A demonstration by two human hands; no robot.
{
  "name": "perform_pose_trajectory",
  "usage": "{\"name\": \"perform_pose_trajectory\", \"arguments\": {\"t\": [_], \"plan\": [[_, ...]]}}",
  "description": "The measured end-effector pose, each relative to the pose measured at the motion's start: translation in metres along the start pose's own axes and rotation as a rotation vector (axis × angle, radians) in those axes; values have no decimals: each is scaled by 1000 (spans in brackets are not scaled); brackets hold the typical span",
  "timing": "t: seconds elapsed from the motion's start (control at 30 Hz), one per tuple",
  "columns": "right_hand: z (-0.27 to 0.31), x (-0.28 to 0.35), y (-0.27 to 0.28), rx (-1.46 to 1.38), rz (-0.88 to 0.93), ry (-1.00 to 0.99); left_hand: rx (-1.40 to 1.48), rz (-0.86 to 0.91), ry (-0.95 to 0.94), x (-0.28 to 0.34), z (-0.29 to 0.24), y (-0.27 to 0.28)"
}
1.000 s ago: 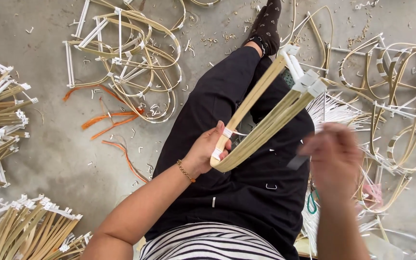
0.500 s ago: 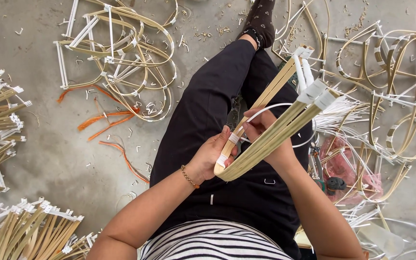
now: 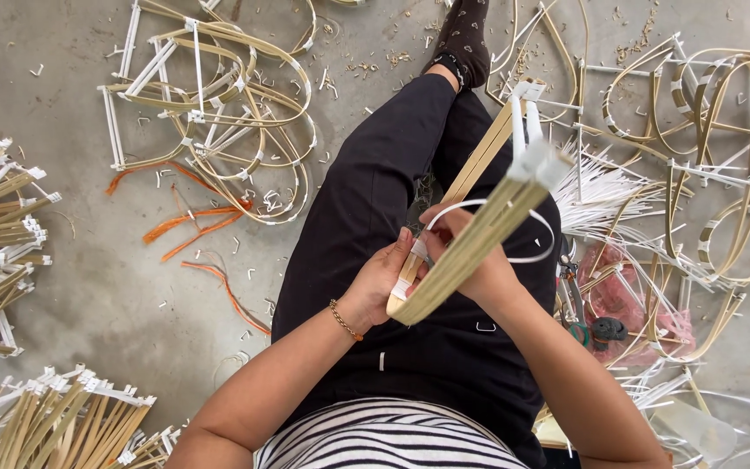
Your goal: Assembling lightweight furniture or decorative frames using bamboo strips and plastic fasteners.
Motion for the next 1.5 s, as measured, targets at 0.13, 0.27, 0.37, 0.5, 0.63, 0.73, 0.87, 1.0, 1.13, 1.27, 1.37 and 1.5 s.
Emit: {"name": "perform_pose_trajectory", "arguments": {"t": [0.13,0.27,0.37,0.5,0.63,0.73,0.87,1.0,1.13,1.27,1.37,1.5], "plan": [[-6,5,2,-19,-26,16,17,76,-16,6,-6,-10],[12,8,9,215,-13,172,13,38,13,-5,-5,0],[50,19,5,315,67,500,-24,84,27,1,-4,-2],[56,34,-19,279,339,759,-161,148,44,-1,12,7],[51,40,-33,371,521,766,-200,140,63,12,11,4],[48,50,-38,371,580,854,-227,168,103,13,23,3],[41,63,-39,369,508,960,-133,83,150,12,23,7],[65,65,-18,286,232,968,48,287,17,2,17,3],[94,106,38,-167,216,673,17,14,-68,-27,-22,19],[33,173,89,-842,307,105,285,29,-173,-26,-100,18],[-40,234,112,-965,261,-239,252,19,-316,-33,-130,15],[-107,302,122,-783,217,-370,194,12,-386,-34,-135,1]]}}
Point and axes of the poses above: each hand's wrist, its own x-axis away from the middle knuckle, its own y-axis out of the back of the hand, z = x × y, the point moved 10 cm from there along -x, towards the middle knuckle, and after that the axes turned 14 degrees about -z, right-handed, at the moved point
